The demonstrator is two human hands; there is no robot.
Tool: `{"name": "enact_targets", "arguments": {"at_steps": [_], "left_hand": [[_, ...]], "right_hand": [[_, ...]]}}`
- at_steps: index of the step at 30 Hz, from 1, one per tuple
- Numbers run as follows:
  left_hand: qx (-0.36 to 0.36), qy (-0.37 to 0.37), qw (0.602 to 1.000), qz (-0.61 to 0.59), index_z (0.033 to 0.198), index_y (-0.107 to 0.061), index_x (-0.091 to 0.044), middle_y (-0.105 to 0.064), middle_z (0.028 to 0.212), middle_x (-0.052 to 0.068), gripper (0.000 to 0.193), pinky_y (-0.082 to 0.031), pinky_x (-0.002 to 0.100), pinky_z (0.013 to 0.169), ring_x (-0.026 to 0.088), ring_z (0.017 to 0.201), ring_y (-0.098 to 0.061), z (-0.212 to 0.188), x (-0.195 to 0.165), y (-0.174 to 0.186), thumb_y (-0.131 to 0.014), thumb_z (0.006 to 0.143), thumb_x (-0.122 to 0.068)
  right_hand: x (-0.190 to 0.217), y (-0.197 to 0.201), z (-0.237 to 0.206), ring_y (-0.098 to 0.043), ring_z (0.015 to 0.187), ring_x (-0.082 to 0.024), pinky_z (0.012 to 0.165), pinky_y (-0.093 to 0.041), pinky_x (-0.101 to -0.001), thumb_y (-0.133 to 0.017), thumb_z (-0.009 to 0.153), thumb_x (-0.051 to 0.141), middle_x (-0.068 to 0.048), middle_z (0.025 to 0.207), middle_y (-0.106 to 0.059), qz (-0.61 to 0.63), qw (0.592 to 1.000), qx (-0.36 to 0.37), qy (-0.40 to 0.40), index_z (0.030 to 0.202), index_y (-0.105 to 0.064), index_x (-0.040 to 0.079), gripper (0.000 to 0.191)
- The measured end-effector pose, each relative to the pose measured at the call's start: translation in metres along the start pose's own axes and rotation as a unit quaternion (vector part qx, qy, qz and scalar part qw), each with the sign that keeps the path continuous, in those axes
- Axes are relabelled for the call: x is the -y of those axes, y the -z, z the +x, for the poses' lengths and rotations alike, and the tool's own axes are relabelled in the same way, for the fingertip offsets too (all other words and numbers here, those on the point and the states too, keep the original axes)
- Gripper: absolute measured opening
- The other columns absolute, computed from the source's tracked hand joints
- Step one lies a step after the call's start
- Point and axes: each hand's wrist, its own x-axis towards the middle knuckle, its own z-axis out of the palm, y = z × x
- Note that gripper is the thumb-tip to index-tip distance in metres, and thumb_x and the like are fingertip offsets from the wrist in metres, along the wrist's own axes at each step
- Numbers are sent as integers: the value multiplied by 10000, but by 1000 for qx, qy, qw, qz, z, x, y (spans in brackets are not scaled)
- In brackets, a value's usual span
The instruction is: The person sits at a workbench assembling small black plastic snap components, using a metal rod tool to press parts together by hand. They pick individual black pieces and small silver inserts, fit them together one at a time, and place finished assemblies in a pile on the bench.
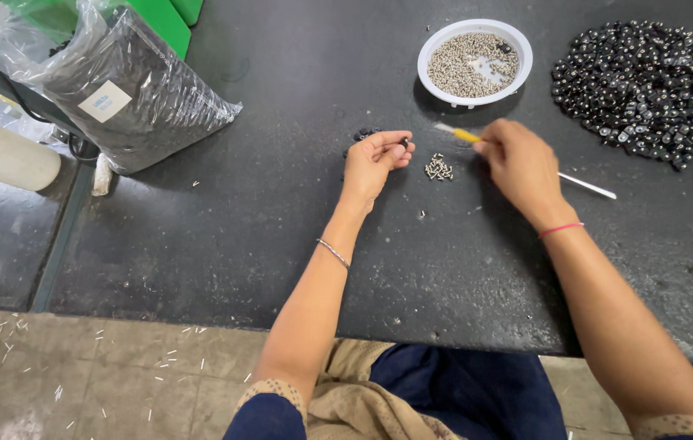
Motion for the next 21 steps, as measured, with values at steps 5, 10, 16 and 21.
{"name": "enact_targets", "arguments": {"at_steps": [5,10,16,21], "left_hand": [[43,22,999,-14,1307,-639,31,-758,1086,137,321,-612,270,868,147,929,-726,1,-1,-2,-561,996,38],[78,35,996,-13,1365,-568,20,-755,1062,145,356,-612,275,844,144,923,-722,-5,-2,-12,-544,1010,33],[129,42,991,23,1406,-527,16,-734,982,116,427,-614,279,802,152,854,-713,-16,-7,-34,-574,983,51],[122,34,991,47,1439,-501,-11,-739,1041,133,496,-616,280,781,147,858,-720,-19,-14,-37,-617,960,38]], "right_hand": [[-3,4,1,-649,934,-375,791,-509,-446,-758,929,117,-151,1011,-655,-57,994,-71,62,1015,-702,53,122],[20,-8,-3,-671,869,-223,761,-524,-332,-716,959,90,-102,1012,-655,174,983,15,63,1105,-699,37,157],[23,-12,-3,-650,784,-141,721,-525,-304,-729,927,63,-67,915,-677,245,966,76,32,1035,-727,28,114],[13,-16,-1,-645,780,-106,717,-525,-285,-705,917,27,-59,879,-718,290,949,118,-38,1005,-700,36,89]]}}
